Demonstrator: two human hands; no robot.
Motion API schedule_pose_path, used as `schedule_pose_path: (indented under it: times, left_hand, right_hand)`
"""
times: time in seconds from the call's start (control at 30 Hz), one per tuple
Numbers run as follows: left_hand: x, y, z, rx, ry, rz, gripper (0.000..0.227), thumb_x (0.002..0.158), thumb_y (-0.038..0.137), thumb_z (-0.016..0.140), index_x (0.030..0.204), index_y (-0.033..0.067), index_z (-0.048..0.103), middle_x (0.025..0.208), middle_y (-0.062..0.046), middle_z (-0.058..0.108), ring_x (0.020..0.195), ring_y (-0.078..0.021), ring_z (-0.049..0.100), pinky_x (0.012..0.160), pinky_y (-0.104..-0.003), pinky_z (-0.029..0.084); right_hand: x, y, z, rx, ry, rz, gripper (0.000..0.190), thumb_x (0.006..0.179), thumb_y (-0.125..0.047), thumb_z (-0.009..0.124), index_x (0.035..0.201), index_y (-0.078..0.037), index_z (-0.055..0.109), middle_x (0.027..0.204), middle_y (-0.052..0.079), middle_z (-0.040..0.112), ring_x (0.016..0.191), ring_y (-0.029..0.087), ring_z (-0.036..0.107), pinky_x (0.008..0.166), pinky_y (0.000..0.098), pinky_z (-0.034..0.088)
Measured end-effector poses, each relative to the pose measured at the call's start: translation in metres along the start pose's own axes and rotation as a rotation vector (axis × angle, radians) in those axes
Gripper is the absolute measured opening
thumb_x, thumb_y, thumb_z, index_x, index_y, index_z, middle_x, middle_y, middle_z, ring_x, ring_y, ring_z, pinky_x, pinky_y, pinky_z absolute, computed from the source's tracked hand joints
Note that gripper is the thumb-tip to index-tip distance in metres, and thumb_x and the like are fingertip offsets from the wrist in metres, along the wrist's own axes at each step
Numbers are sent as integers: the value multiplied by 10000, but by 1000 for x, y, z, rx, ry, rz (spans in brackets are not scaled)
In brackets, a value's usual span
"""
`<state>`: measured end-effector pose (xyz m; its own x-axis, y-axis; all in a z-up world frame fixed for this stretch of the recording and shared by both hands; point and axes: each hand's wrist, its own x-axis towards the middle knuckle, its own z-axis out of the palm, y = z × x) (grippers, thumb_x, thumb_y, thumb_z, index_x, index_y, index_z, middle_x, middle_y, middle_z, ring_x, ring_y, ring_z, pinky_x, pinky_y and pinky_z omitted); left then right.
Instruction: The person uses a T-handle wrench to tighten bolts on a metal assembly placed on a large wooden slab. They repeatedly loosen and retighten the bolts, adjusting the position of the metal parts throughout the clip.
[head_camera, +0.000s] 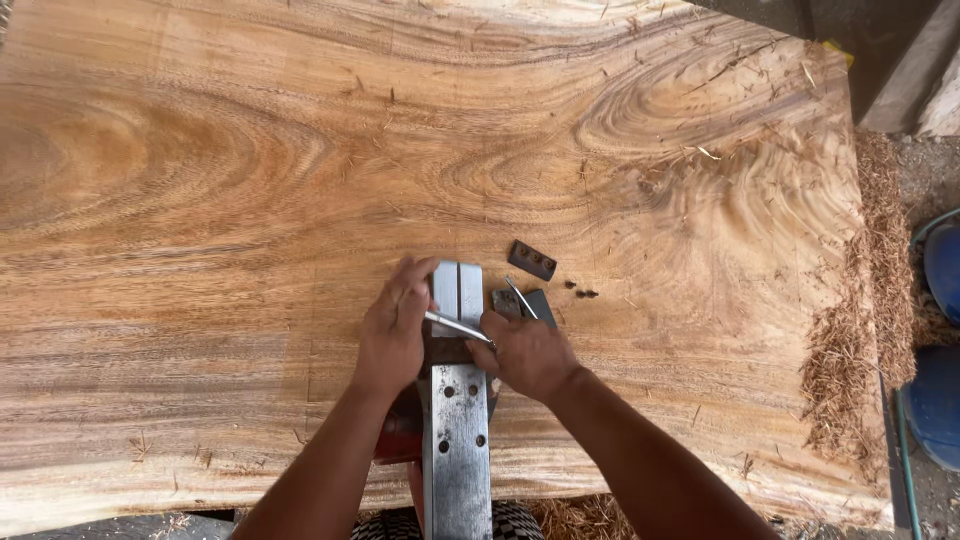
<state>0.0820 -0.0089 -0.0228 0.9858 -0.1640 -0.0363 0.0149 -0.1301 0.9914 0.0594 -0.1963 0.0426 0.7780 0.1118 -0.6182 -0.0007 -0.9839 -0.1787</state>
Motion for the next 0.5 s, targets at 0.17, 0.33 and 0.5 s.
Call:
schedule_pose_path:
  times: [0.17, 0.33, 0.5]
  left_hand:
    - [-84, 24, -4, 209, 57, 278, 309, 1050, 313, 565, 896, 58, 649, 1510, -282, 547, 1540, -436, 335, 1248, -542, 257]
    - [-126, 35, 10, 249, -96, 261, 276, 968, 260, 654, 1029, 1, 727, 1475, -216, 553, 1501, -476, 356, 1182, -555, 324]
    - [-113, 25, 11, 259, -13, 292, 208, 1004, 214, 629, 1057, 35, 722, 1460, -200, 573, 1493, -448, 425, 1207, -545, 373]
  right_hand:
    - [-4, 7, -18, -301, 93, -304, 421, 904, -396, 682, 1177, -100, 555, 1232, 176, 558, 1309, 358, 476, 1128, 561, 341]
    - [-12, 9, -4, -354, 410, -472, 602, 820, -80, 643, 1401, -58, 486, 1401, 210, 389, 1434, 482, 279, 1124, 654, 265]
    - [-13, 6, 5, -306, 412, -323, 791, 812, 5, 583, 1549, -63, 303, 1508, 240, 253, 1435, 561, 211, 1131, 645, 273]
